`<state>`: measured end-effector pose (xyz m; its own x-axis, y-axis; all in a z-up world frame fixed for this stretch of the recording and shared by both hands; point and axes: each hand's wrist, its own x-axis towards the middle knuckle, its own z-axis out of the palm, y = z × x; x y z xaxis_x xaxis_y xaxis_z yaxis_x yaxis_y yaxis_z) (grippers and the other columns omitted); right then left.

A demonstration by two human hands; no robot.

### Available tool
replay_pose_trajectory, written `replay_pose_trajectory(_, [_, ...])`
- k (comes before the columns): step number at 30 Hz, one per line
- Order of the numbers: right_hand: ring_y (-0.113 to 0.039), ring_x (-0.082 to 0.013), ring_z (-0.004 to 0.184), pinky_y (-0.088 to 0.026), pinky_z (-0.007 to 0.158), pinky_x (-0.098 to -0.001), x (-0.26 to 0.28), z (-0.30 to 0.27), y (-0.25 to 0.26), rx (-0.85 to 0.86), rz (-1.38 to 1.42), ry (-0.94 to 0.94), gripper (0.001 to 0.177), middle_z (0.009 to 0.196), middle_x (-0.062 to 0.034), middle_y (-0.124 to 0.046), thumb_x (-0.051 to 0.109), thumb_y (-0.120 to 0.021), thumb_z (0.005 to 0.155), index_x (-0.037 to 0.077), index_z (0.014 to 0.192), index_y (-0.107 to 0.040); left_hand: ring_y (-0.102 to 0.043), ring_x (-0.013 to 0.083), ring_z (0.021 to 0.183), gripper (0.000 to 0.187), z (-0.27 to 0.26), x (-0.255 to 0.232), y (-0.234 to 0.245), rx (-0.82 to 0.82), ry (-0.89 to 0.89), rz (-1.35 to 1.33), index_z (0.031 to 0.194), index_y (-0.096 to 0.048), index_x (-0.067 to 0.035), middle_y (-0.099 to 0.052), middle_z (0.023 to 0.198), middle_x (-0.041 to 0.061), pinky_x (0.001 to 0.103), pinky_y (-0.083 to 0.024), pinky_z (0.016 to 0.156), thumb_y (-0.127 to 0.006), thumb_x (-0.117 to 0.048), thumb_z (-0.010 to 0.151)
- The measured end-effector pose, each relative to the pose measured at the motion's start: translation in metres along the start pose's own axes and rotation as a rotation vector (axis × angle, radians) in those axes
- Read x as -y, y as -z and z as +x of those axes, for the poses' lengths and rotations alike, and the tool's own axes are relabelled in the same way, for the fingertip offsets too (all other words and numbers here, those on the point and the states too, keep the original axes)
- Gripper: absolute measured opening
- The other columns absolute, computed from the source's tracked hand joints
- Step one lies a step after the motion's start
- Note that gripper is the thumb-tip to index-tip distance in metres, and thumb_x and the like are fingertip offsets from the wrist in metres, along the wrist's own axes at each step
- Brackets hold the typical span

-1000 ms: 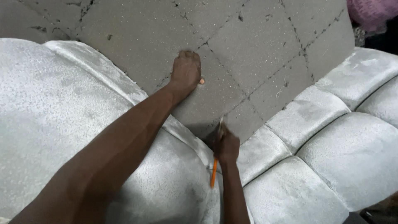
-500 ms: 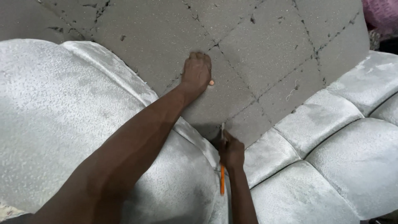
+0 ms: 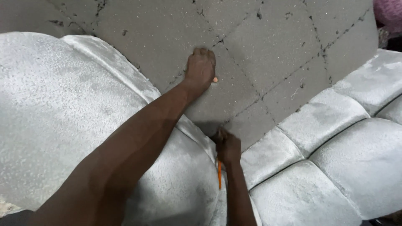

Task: Cutting a large sheet of grey foam along pre-marked grid lines using a thin utility blade

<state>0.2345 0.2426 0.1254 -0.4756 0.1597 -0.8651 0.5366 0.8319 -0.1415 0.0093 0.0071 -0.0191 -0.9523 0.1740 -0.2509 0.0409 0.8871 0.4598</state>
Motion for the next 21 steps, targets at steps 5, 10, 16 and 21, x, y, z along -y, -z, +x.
replay_pose_trajectory(5, [-0.085,-0.0484,0.141,-0.072,0.115,-0.0598,0.029,-0.043,0.01,0.014,0.054,-0.072,0.053,0.146,-0.0214,-0.094,0.025,-0.076,0.117,0.024,0.169,-0.083,-0.079,0.051,0.119,0.079,0.004,0.006,-0.013,0.012,0.007,0.058,0.135,-0.081,0.009,-0.081,0.116,0.029,0.059,-0.072,0.088,-0.095,-0.063,0.104])
replay_pose_trajectory(10, [-0.086,-0.0495,0.136,-0.075,0.113,-0.056,-0.002,0.003,-0.016,0.026,0.041,0.003,0.068,0.137,-0.0249,-0.095,0.007,-0.092,0.099,0.013,0.165,-0.084,-0.081,0.0469,0.109,0.054,0.02,0.021,-0.059,-0.049,0.008,0.052,0.122,-0.083,0.004,-0.079,0.104,0.024,0.056,-0.071,0.078,-0.092,-0.047,0.111])
replay_pose_trajectory(16, [-0.088,-0.0548,0.088,-0.067,0.07,-0.0634,-0.048,0.006,-0.043,-0.228,-0.241,0.611,0.043,0.106,-0.0291,-0.091,0.009,-0.08,0.106,0.004,0.147,-0.091,-0.079,0.0489,0.109,0.065,0.013,0.018,-0.064,-0.049,0.0,0.003,0.125,-0.082,0.009,-0.078,0.105,0.027,0.054,-0.07,0.078,-0.085,-0.053,0.109])
replay_pose_trajectory(21, [-0.094,-0.0454,0.107,-0.074,0.083,-0.0528,0.001,-0.012,-0.013,0.054,0.061,0.143,0.043,0.125,-0.0334,-0.093,0.012,-0.077,0.117,0.008,0.158,-0.089,-0.08,0.0502,0.115,0.046,0.018,0.012,-0.033,-0.05,-0.003,0.038,0.134,-0.083,0.008,-0.081,0.115,0.032,0.055,-0.07,0.08,-0.086,-0.033,0.115])
